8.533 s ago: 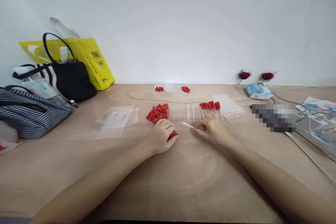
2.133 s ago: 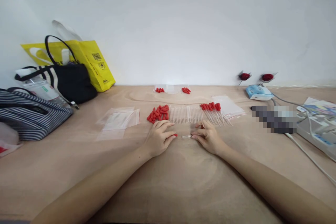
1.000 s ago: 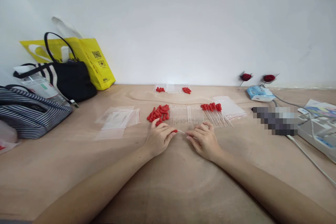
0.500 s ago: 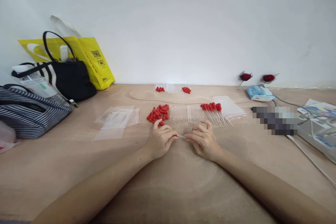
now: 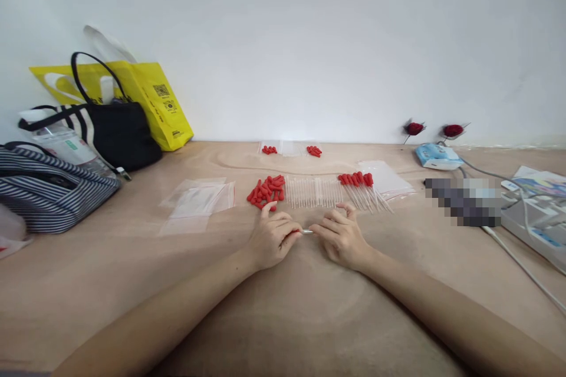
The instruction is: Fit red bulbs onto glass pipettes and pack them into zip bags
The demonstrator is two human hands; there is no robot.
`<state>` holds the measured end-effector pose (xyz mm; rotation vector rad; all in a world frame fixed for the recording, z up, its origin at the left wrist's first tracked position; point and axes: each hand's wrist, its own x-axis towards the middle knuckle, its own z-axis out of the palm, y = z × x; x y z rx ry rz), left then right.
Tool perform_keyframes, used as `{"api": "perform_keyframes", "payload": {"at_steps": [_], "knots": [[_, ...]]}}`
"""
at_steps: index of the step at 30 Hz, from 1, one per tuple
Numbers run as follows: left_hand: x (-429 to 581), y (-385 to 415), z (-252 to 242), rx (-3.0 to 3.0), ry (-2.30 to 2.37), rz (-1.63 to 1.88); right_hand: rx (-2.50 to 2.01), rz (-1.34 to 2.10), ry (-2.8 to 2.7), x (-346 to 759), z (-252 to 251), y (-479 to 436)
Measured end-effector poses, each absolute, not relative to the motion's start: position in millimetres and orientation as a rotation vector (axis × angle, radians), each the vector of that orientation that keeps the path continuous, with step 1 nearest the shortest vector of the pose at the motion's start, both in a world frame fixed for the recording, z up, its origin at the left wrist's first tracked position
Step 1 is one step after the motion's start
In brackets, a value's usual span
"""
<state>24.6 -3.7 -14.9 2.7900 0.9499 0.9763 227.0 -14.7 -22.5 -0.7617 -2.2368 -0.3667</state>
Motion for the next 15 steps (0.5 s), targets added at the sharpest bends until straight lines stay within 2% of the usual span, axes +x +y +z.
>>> {"api": "perform_keyframes", "payload": {"at_steps": [15], "knots": [[26.5, -2.9, -14.9, 2.894, 0.814, 0.99, -0.854, -0.104, -2.307, 220.8, -22.2, -15.6]]}}
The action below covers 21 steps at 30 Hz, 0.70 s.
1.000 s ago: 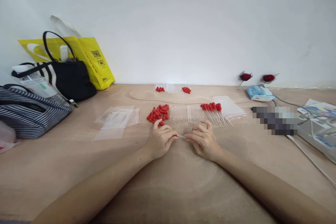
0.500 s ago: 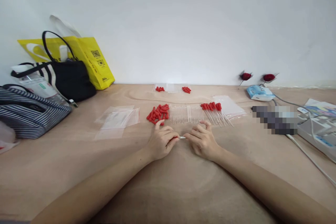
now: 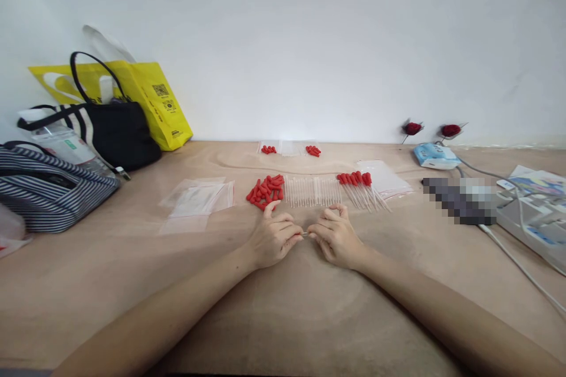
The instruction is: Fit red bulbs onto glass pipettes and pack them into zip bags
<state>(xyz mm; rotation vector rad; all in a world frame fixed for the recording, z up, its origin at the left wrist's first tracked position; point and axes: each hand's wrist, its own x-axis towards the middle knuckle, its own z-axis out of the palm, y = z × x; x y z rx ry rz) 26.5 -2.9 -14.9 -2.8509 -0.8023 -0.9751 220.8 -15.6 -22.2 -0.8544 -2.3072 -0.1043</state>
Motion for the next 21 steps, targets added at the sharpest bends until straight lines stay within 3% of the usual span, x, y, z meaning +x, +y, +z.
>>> {"api": "perform_keyframes", "payload": {"at_steps": [8, 21], "knots": [[18, 4, -16, -2.896, -1.055, -1.01, -0.954, -0.047, -2.264, 233, -18, -12], [24, -2, -14, -2.912, -1.011, -1.033, -0.903, -0.067, -2.217, 223, -22, -17]]}}
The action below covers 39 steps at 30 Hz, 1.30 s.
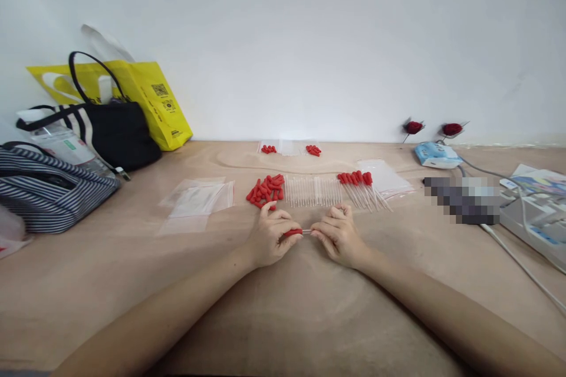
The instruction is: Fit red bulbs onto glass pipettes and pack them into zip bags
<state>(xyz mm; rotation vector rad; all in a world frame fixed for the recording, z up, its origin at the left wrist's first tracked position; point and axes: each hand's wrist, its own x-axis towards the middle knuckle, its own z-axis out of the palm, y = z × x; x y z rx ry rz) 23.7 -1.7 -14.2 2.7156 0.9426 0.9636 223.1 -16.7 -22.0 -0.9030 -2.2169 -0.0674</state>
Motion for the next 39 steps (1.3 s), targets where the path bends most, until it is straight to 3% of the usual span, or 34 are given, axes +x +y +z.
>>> {"api": "perform_keyframes", "payload": {"at_steps": [18, 23, 29, 39], "knots": [[23, -1, -11, 2.671, 1.013, 0.83, -0.89, 0.067, -2.228, 223, -25, -12], [23, -1, -12, 2.664, 1.059, 0.957, -0.913, 0.112, -2.257, 223, -21, -11], [22, 1, -9, 2.683, 1.137, 0.916, -0.963, -0.134, -2.351, 233, -9, -9], [19, 8, -11, 2.624, 1.445, 1.01, -2.005, -0.309, -1.697, 268, -23, 45]]}}
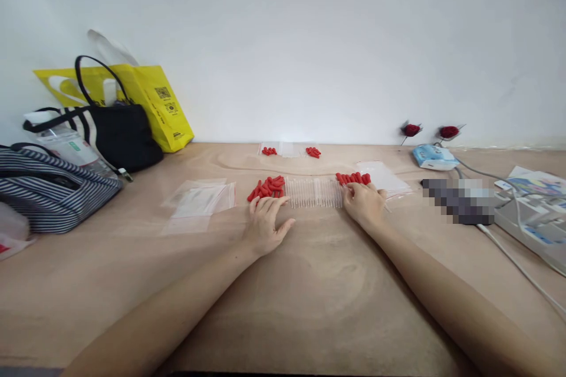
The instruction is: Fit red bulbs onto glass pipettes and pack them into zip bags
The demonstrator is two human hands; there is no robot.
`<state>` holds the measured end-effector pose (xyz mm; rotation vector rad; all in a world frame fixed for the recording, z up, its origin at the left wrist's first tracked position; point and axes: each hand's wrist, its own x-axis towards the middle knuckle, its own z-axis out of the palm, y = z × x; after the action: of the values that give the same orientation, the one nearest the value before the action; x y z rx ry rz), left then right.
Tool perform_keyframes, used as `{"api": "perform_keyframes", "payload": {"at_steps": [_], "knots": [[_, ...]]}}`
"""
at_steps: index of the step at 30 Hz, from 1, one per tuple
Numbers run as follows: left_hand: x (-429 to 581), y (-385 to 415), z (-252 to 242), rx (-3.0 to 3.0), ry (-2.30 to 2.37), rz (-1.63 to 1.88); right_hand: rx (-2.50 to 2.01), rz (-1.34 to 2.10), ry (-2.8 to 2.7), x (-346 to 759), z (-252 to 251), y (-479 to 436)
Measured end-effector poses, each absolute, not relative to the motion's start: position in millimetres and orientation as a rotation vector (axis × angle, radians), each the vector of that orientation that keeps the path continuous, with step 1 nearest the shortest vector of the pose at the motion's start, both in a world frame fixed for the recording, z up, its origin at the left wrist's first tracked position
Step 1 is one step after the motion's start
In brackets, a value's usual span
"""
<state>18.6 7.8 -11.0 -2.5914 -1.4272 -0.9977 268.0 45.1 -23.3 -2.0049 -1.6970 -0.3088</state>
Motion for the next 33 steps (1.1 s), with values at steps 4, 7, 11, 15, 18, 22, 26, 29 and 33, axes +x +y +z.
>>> {"api": "perform_keyframes", "payload": {"at_steps": [4, 7, 11, 15, 18, 22, 26, 29, 33], "knots": [[18, 7, -12, -2.602, -1.426, -0.978, -2.113, -0.295, -1.677, 263, -24, 54], [18, 7, -12, -2.603, -1.435, -0.971, -2.162, -0.255, -1.691, 259, -23, 56], [19, 8, -12, -2.608, -1.443, -0.951, -2.153, -0.248, -1.694, 258, -22, 56], [18, 8, -13, -2.62, -1.43, -0.952, -2.118, -0.247, -1.696, 260, -21, 52], [18, 8, -13, -2.621, -1.421, -0.954, -2.145, -0.205, -1.74, 260, -17, 48], [19, 7, -13, -2.625, -1.412, -0.947, -2.228, -0.148, -1.791, 257, -11, 47], [18, 7, -13, -2.632, -1.405, -0.94, -2.302, -0.075, -1.8, 254, -7, 51], [18, 6, -12, -2.625, -1.407, -0.944, -2.344, -0.035, -1.777, 253, -6, 54], [19, 5, -11, -2.61, -1.421, -0.94, -2.371, 0.004, -1.744, 252, -5, 55]]}}
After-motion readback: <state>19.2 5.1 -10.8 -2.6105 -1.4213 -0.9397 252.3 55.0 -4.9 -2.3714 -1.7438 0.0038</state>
